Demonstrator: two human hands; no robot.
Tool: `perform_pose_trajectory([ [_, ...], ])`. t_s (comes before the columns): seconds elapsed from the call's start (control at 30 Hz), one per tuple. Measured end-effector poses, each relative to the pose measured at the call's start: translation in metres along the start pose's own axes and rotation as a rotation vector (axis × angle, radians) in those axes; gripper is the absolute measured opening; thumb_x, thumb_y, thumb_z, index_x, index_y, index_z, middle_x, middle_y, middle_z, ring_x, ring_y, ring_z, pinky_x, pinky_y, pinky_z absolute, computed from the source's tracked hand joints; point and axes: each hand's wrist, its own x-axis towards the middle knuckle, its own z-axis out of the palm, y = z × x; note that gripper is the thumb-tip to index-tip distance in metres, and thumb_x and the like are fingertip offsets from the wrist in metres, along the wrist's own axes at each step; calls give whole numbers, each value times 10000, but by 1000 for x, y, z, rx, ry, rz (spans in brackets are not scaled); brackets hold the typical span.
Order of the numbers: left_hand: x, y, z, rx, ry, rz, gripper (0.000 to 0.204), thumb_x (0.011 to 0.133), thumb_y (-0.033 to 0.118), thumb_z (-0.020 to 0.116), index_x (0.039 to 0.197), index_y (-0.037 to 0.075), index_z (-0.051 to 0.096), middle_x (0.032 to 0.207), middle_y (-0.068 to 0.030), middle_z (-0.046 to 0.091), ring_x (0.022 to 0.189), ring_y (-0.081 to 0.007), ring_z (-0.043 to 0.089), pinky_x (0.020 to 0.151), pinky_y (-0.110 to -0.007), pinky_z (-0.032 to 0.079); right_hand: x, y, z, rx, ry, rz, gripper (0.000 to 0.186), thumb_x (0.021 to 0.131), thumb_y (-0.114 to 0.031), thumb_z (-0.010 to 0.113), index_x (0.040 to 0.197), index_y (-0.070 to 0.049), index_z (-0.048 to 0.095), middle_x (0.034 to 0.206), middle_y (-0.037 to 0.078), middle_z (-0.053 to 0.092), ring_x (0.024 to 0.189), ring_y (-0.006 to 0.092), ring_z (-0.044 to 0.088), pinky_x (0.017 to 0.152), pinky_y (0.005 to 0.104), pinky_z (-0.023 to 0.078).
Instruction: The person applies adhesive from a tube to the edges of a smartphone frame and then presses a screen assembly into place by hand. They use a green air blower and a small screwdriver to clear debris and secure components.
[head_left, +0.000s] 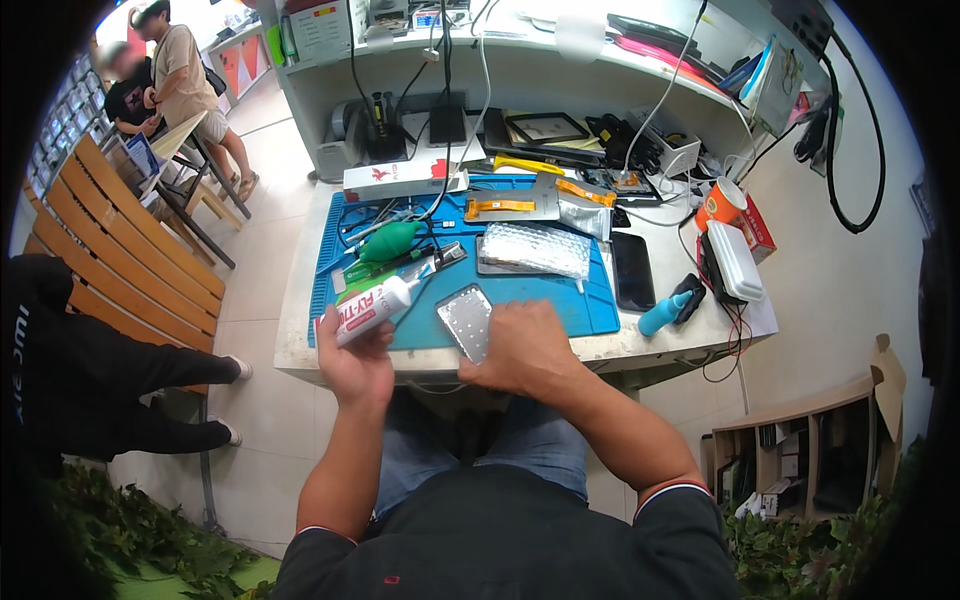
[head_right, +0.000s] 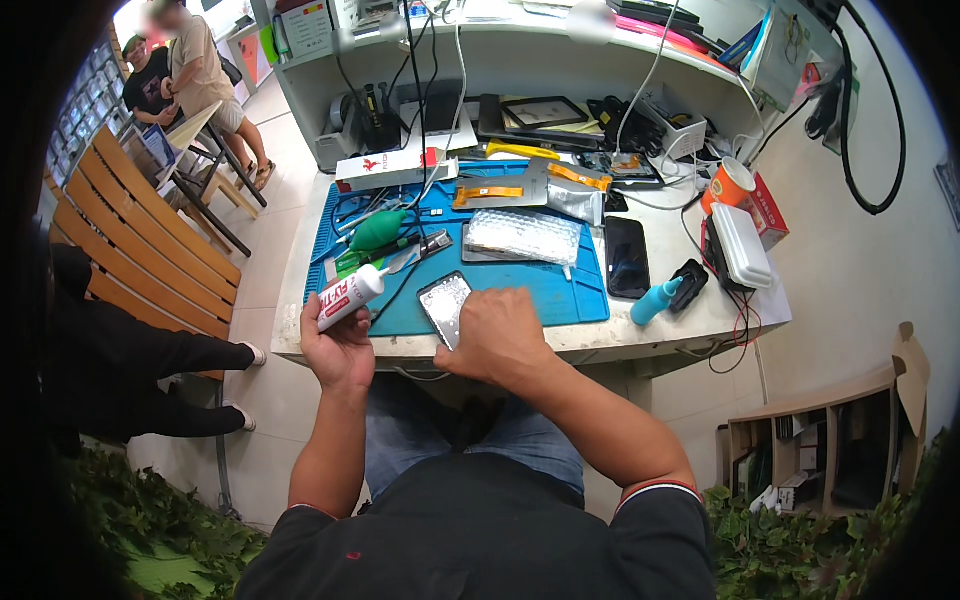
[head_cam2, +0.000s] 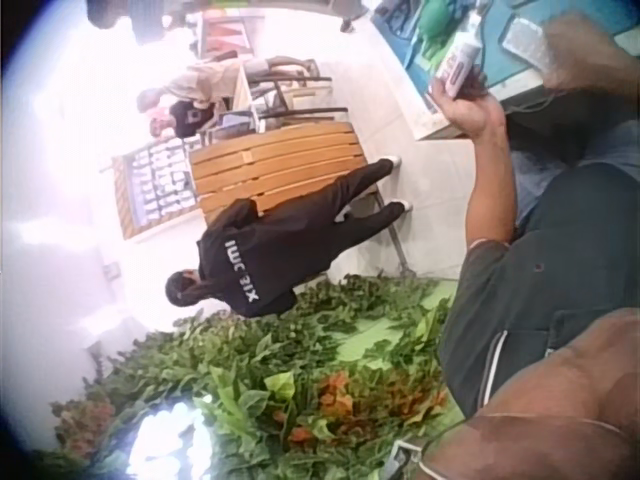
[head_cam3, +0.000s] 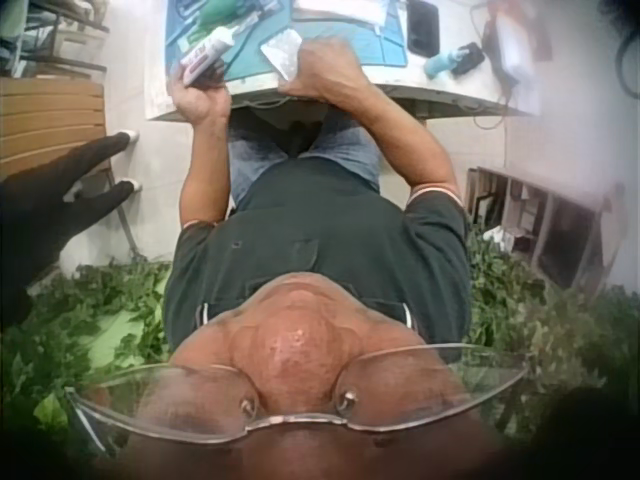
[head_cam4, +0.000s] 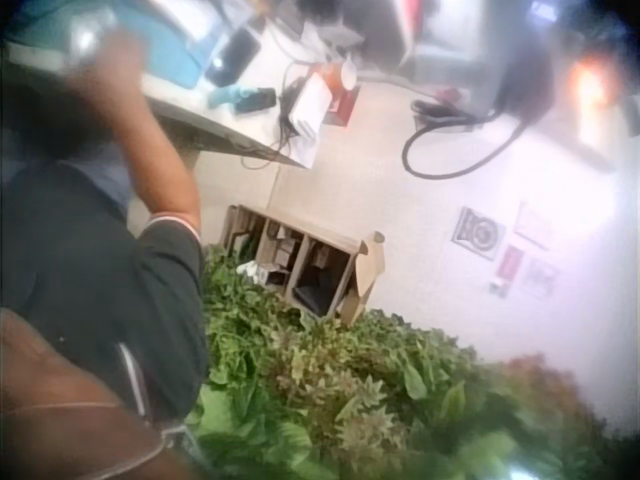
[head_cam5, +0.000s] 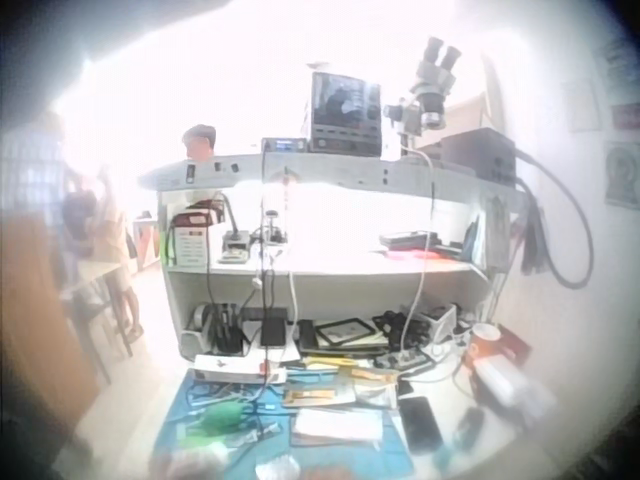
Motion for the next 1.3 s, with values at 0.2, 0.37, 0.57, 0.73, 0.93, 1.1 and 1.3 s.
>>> perform_pose_trajectory([
  [0.2, 11, -20, -3, 172, -138, 102, 461, 1136, 353, 470, 1344, -30, 621, 1109, -205, 769, 820, -288, 784, 710, -354, 645, -2, 0, 7, -22, 62, 9, 697, 815, -613, 749, 891, 79, 755, 885, 244, 733, 887, 410, 723, 866, 475, 561],
  [0.37, 22, -34, -7, 285, -186, 149, 468, 1141, 349, 454, 1376, -32, 591, 1116, -218, 763, 842, -310, 792, 724, -377, 663, -13, 6, 7, 97, 52, 49, 960, 754, -788, 793, 1053, 121, 717, 1031, 282, 711, 1028, 416, 686, 942, 473, 542],
  [0.57, 24, -37, -3, 414, -213, 158, 468, 1155, 348, 440, 1377, -36, 587, 1097, -235, 766, 833, -303, 795, 726, -369, 672, -61, 47, 10, 201, 209, -123, 1154, 661, -780, 892, 1414, 48, 607, 1321, 225, 646, 1223, 391, 603, 1090, 488, 451],
  [0.73, 24, -39, 1, 438, -228, 158, 459, 1159, 340, 445, 1370, -42, 590, 1094, -237, 767, 833, -301, 796, 726, -367, 675, -76, 66, 42, 120, 323, -199, 914, 633, -434, 985, 1400, -77, 641, 1318, 121, 646, 1231, 333, 582, 1093, 487, 415],
  [0.93, 27, -38, 3, 449, -215, 151, 456, 1157, 332, 456, 1361, -52, 591, 1082, -232, 768, 825, -297, 796, 723, -368, 677, -67, 63, 54, 283, 474, -236, 641, 634, -326, 954, 1186, -80, 740, 1178, 81, 692, 1135, 310, 617, 1023, 475, 433],
  [1.1, 29, -39, 4, 445, -237, 160, 454, 1154, 329, 465, 1359, -56, 589, 1075, -231, 767, 814, -298, 795, 721, -370, 680, -59, 41, 64, 278, 564, -203, 614, 669, -435, 935, 1125, -71, 741, 1122, 80, 688, 1092, 302, 618, 987, 467, 435],
  [1.3, 33, -38, 10, 520, -248, 196, 408, 1142, 285, 498, 1319, -64, 612, 1060, -225, 764, 811, -294, 793, 710, -381, 684, -53, 31, 74, 250, 617, -205, 603, 714, -486, 927, 1103, -65, 740, 1113, 94, 678, 1079, 297, 618, 961, 451, 439],
])
